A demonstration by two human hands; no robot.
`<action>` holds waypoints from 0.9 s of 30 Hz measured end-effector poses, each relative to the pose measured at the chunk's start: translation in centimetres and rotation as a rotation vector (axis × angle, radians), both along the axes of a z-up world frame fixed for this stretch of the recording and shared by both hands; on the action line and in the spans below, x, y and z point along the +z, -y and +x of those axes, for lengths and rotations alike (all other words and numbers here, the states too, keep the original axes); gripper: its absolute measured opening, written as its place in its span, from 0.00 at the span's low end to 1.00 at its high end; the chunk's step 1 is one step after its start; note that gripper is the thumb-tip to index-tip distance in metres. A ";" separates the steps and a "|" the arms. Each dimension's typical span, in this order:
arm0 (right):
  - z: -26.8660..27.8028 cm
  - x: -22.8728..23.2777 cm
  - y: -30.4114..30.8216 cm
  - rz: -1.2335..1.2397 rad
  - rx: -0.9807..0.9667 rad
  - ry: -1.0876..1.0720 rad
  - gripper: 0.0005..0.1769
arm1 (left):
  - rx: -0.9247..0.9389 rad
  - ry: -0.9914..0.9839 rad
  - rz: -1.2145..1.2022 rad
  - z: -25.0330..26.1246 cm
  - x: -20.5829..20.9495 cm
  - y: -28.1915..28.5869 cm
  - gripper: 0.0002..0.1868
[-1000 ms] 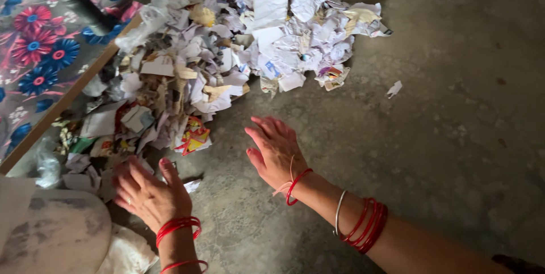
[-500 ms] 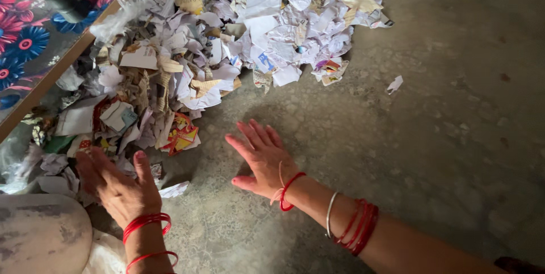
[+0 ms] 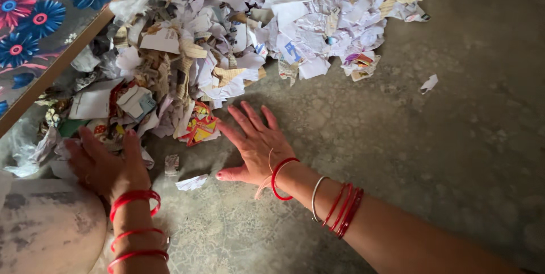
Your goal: The person sits on a concrete floor and sorts through a large pile of crumpled paper scraps. They pick up individual pieces, crumple them further, and place them into a white sack positioned to their left. The task involves repetitive handling of paper waste.
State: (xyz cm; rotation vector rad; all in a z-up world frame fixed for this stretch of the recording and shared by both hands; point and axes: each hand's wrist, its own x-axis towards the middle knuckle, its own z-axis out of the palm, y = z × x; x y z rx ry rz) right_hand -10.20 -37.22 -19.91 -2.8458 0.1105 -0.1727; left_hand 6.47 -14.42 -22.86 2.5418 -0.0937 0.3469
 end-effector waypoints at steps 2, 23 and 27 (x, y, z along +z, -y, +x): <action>0.3 0.1 -0.2 -0.047 -0.001 -0.001 0.58 | 0.014 -0.055 0.042 0.8 0.1 0.5 0.44; 1.4 -0.3 -0.3 -0.128 0.016 -0.012 0.55 | -0.469 0.156 -0.210 -1.6 1.2 -0.2 0.23; 1.3 -0.3 -0.3 -0.104 0.012 0.011 0.53 | -0.299 0.286 -0.129 1.4 0.3 -0.9 0.26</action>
